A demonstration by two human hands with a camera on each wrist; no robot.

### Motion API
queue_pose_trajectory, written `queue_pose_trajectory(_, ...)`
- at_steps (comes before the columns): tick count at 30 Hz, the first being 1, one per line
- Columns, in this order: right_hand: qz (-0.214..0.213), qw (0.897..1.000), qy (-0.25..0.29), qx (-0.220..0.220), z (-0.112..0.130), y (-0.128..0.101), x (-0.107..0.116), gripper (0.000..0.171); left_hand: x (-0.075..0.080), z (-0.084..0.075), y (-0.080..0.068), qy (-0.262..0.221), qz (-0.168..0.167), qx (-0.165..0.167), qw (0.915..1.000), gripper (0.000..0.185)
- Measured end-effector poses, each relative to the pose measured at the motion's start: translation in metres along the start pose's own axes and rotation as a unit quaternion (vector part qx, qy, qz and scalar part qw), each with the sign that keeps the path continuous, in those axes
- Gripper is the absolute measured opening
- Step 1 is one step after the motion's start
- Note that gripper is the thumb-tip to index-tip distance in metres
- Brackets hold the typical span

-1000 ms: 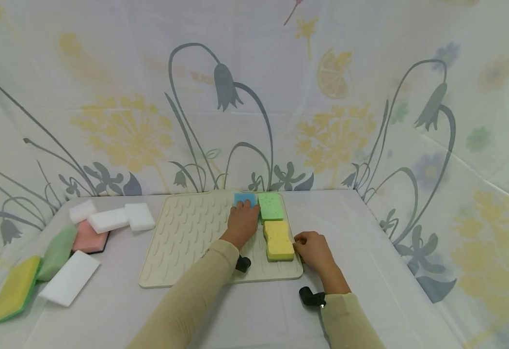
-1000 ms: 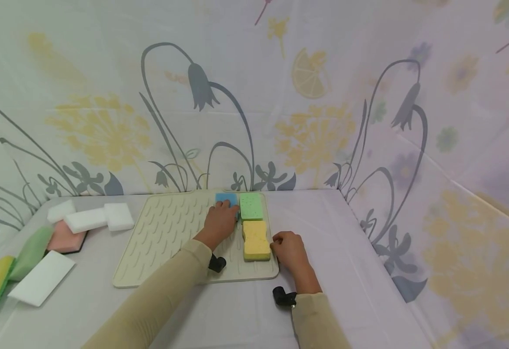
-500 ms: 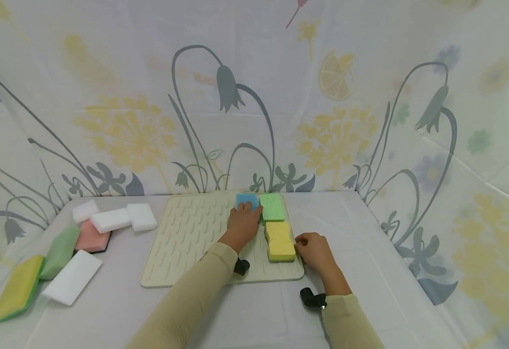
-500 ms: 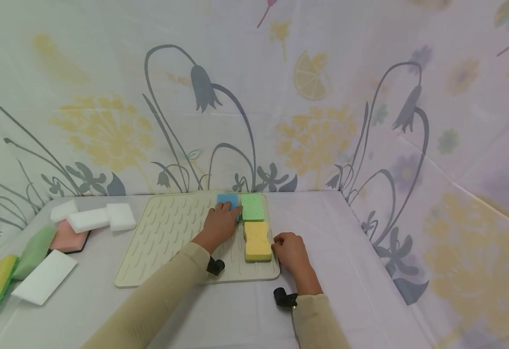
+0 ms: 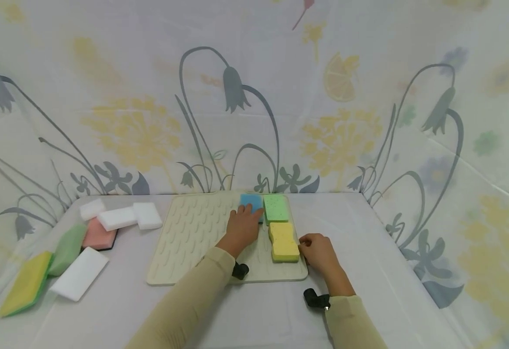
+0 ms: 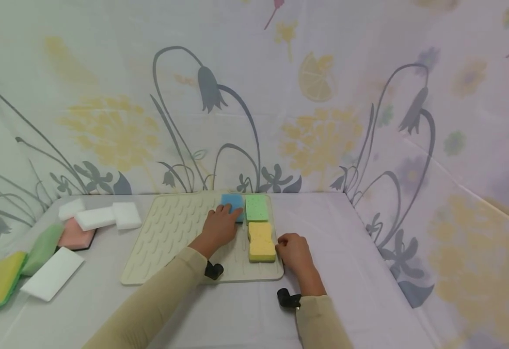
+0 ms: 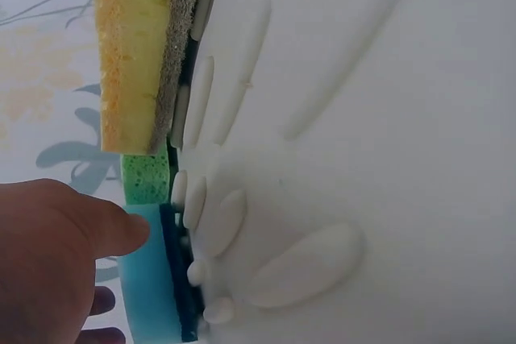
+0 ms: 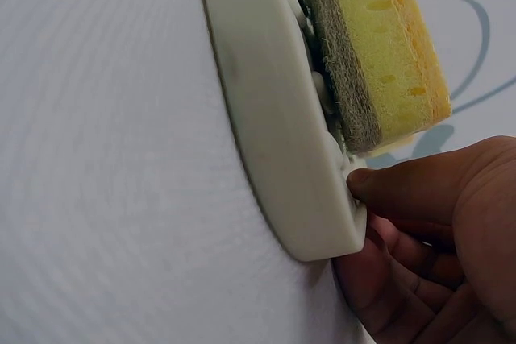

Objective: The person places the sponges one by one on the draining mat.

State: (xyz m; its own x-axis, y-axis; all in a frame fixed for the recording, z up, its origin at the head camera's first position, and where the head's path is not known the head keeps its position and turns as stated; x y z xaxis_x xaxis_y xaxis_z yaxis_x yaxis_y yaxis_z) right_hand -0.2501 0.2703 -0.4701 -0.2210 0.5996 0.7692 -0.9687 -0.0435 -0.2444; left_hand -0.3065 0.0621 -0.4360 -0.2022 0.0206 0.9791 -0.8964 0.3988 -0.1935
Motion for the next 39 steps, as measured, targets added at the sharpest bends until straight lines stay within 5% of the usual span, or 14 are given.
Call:
queue_pose_trajectory(17, 0.015, 1.0, 0.016, -0.007, -0.003, -0.001, 0.0, 0.028, 0.0, 0.017, -0.026, -0.031, -0.005, 0.016, 0.9994, 0.046)
queue_pose_trajectory(39, 0.004, 1.0, -0.006, 0.022, 0.0, -0.001, -0.001, 0.027, 0.006, 0.061, -0.067, -0.028, -0.091, 0.036, 0.9948, 0.042)
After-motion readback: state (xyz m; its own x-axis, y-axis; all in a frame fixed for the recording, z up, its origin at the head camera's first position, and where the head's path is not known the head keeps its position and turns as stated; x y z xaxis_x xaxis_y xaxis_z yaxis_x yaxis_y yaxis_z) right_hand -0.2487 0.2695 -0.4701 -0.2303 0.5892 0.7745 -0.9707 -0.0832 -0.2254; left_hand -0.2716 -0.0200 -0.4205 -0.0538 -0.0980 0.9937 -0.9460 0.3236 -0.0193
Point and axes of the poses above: each hand's wrist, its own y-axis towards the middle knuckle, its own x-axis out of the back of the hand, z = x × y, the point moved 4 cm from there along y, towards the middle knuckle, and after that the axes turned 14 degrees about z, right-handed, at the moved point
